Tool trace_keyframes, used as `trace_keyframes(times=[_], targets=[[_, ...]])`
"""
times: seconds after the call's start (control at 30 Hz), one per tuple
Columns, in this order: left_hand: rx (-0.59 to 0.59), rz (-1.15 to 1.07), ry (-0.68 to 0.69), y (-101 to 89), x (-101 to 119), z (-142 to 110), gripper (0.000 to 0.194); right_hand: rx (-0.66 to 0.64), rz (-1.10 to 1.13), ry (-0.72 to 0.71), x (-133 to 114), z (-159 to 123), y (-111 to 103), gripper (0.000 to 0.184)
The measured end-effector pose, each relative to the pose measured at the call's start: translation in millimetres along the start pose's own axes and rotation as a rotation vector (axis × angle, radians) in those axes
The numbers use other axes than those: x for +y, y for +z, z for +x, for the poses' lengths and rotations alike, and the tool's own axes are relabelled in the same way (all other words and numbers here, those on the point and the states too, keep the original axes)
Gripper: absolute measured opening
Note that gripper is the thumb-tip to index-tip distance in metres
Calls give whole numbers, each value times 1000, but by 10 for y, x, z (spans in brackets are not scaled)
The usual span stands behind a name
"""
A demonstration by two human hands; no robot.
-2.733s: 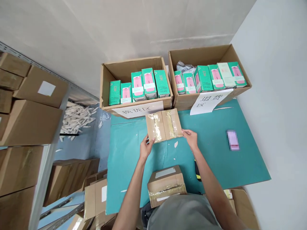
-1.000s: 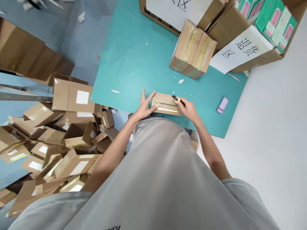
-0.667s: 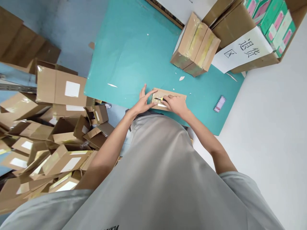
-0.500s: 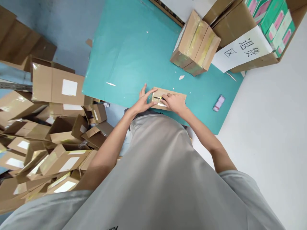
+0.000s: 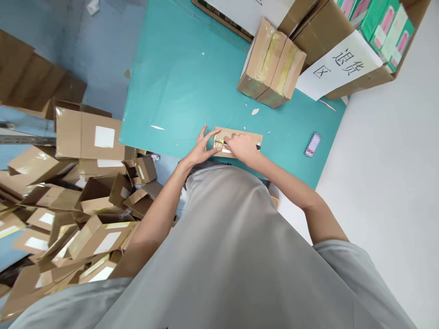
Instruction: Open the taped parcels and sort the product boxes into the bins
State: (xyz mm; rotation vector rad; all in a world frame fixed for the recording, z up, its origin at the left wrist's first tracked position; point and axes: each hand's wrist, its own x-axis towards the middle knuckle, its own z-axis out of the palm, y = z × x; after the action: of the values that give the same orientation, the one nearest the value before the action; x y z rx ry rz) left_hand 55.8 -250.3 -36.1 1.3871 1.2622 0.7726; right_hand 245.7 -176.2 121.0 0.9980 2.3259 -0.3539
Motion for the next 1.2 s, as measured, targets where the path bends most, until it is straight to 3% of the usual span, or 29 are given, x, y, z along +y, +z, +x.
trace_keyframes(times=[0.3, 0.73, 0.87, 1.03, 1.2], targets=[[19, 30, -13, -8, 21, 9, 107, -9, 6, -52, -31, -46, -137, 40], [15, 26, -42, -35, 85, 11, 110, 25, 15, -40, 34, -13, 12, 43], [18, 19, -71, -33, 68, 0, 110, -20, -29, 11, 253, -187, 62, 41], [26, 16, -74, -30, 22, 8, 105, -123, -66, 179, 768, -646, 221, 42], [42, -37, -103, -9, -18, 0, 104, -88, -61, 207, 1081, -904, 391, 38]])
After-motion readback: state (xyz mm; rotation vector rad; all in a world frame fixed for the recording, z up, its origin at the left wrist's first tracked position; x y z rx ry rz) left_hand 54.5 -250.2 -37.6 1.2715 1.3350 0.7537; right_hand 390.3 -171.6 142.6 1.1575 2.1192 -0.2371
